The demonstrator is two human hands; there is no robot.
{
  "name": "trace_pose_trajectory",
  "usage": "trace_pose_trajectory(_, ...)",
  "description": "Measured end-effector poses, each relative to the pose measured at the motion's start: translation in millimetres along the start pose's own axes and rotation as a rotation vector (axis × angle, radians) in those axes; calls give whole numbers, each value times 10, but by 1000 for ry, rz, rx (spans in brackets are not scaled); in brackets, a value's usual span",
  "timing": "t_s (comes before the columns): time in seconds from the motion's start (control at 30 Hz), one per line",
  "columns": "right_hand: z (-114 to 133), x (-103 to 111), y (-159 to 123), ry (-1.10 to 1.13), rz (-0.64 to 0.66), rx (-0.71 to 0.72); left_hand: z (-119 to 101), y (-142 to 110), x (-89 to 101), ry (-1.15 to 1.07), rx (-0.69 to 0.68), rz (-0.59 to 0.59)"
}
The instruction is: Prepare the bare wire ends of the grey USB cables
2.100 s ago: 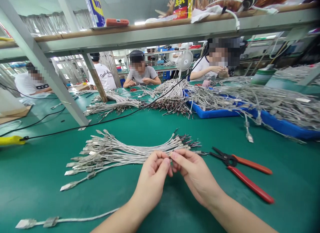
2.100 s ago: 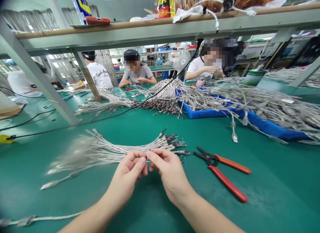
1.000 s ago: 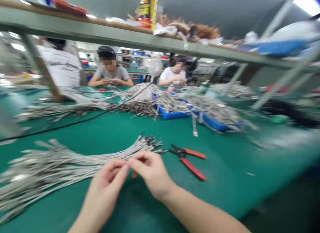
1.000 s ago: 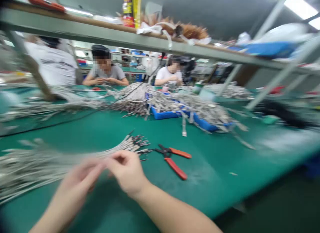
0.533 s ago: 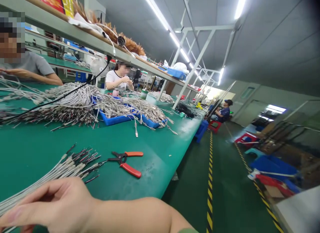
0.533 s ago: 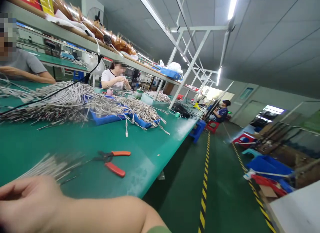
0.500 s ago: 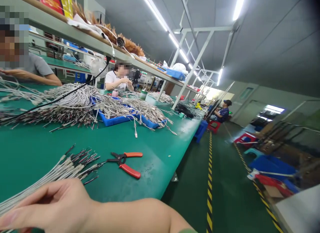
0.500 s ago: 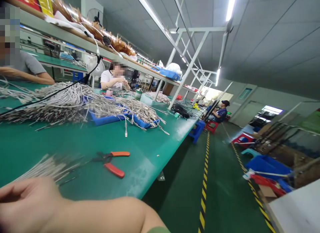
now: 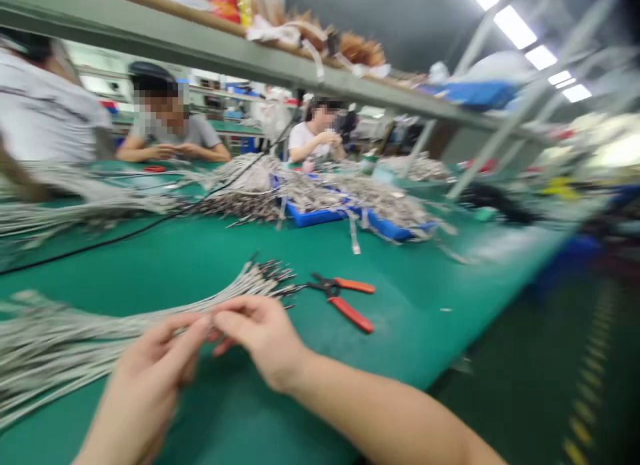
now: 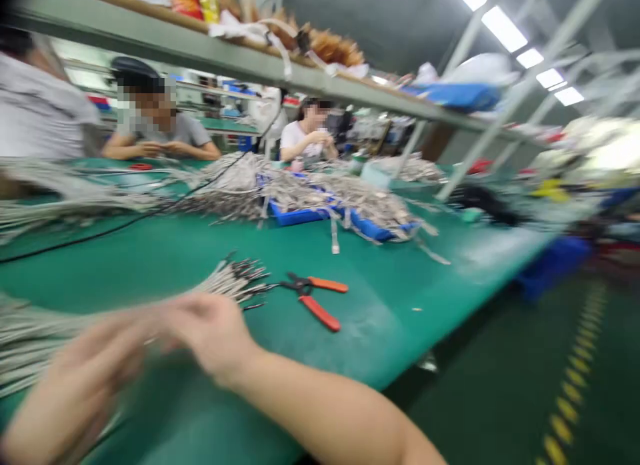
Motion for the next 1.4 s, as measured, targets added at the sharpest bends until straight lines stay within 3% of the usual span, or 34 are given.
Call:
trace_pose_trajectory(0.13, 15, -25, -21, 3, 11, -29, -119, 8, -31, -74, -17, 49)
trace_pose_trajectory(0.33, -31, -91, -51, -104, 35, -14, -56, 4, -76, -184, 33, 21)
trace_pose_trajectory(0.47, -8, -12, -15, -134, -12, 13, -48, -82, -144, -238, 63, 90)
trace_pose_trajectory(0.67, 42, 83, 18, -113, -78, 28, -65, -129, -160, -189, 4, 109)
trace_pose_trajectory(1.4, 112, 98, 63, -101, -79, 50, -88, -147, -280, -114, -40, 227)
Point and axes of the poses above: each hand's wrist, its own y-axis towards the middle knuckle, its own x-axis out of the back of the hand, z = x × y, the point moved 9 cm from there along y, towards the middle knuckle, and after that the axes turned 12 degrees about -z, right-handed, at the moved point
